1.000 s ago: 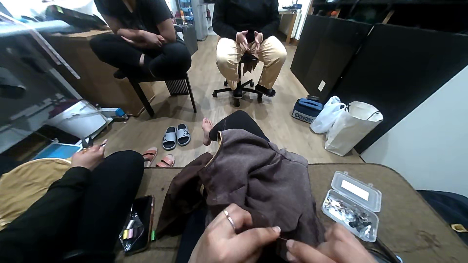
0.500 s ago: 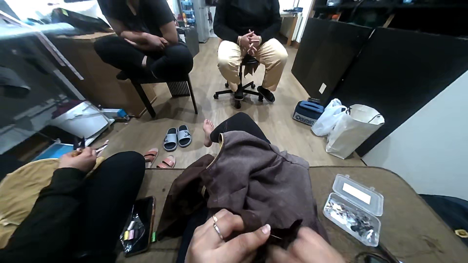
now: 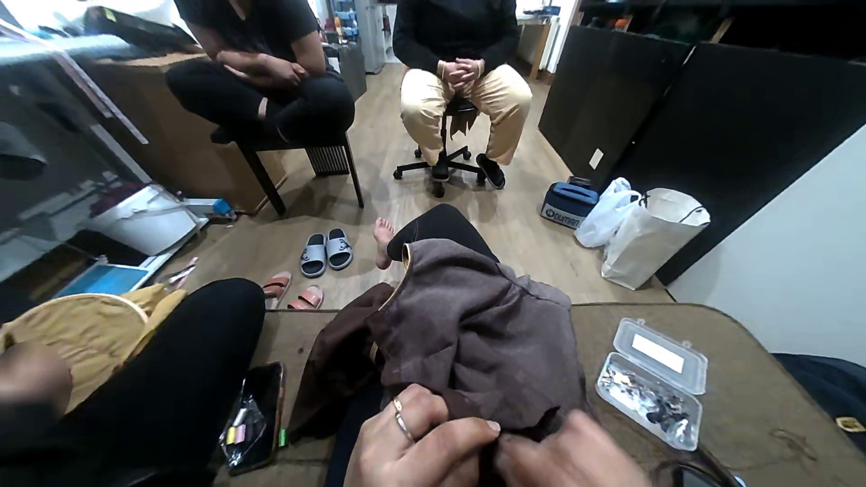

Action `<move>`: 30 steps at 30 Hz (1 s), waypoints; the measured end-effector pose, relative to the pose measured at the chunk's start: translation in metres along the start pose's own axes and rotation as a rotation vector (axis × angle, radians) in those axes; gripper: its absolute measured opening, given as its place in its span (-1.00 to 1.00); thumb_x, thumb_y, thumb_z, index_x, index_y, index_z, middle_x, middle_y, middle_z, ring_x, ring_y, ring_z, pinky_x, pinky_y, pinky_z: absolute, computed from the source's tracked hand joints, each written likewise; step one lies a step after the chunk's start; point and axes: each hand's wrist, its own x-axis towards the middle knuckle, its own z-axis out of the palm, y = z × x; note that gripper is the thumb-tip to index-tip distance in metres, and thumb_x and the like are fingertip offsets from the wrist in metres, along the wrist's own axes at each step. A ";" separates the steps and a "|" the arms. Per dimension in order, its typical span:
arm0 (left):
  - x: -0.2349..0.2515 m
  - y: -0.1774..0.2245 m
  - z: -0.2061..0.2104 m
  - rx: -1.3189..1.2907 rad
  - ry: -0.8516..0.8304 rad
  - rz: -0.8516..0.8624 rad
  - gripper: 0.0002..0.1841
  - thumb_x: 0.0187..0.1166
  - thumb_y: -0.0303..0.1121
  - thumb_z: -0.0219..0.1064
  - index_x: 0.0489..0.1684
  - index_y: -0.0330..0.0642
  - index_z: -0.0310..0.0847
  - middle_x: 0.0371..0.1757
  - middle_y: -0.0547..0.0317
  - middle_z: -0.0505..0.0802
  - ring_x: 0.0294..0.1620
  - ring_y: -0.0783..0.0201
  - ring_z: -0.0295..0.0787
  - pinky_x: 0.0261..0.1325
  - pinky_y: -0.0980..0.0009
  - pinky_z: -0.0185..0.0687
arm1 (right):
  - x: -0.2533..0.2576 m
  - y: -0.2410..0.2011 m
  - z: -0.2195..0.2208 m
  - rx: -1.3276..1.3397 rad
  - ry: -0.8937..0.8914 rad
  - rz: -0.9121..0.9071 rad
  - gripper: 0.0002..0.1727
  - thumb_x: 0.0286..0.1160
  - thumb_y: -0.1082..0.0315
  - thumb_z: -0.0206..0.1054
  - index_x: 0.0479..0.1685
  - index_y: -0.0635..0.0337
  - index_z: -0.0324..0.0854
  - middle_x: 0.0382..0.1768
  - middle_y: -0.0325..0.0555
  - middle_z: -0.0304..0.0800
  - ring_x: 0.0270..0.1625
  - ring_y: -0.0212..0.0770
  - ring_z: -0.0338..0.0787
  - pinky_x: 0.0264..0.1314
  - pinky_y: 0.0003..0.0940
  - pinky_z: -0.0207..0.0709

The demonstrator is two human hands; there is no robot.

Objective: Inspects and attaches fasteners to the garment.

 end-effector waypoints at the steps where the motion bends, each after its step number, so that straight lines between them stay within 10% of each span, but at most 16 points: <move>1: 0.001 0.000 0.001 -0.010 0.008 0.000 -0.90 0.58 -0.33 0.45 -0.07 -0.02 0.82 -0.30 0.19 0.68 -0.15 0.41 0.62 0.02 0.68 0.51 | -0.003 -0.002 0.003 0.034 -0.013 -0.055 -0.87 0.55 0.36 0.39 -0.24 0.19 0.82 -0.54 -0.10 0.67 -0.37 -0.13 0.60 -0.12 -0.35 0.47; 30: -0.001 0.004 0.002 -0.018 0.000 0.018 -0.87 0.54 -0.35 0.48 -0.05 0.01 0.85 -0.32 0.24 0.71 -0.13 0.39 0.61 0.05 0.65 0.47 | -0.004 0.004 0.004 0.152 0.140 0.115 -0.90 0.60 0.31 0.40 -0.19 0.13 0.72 -0.41 -0.20 0.66 -0.27 -0.39 0.62 -0.10 -0.66 0.46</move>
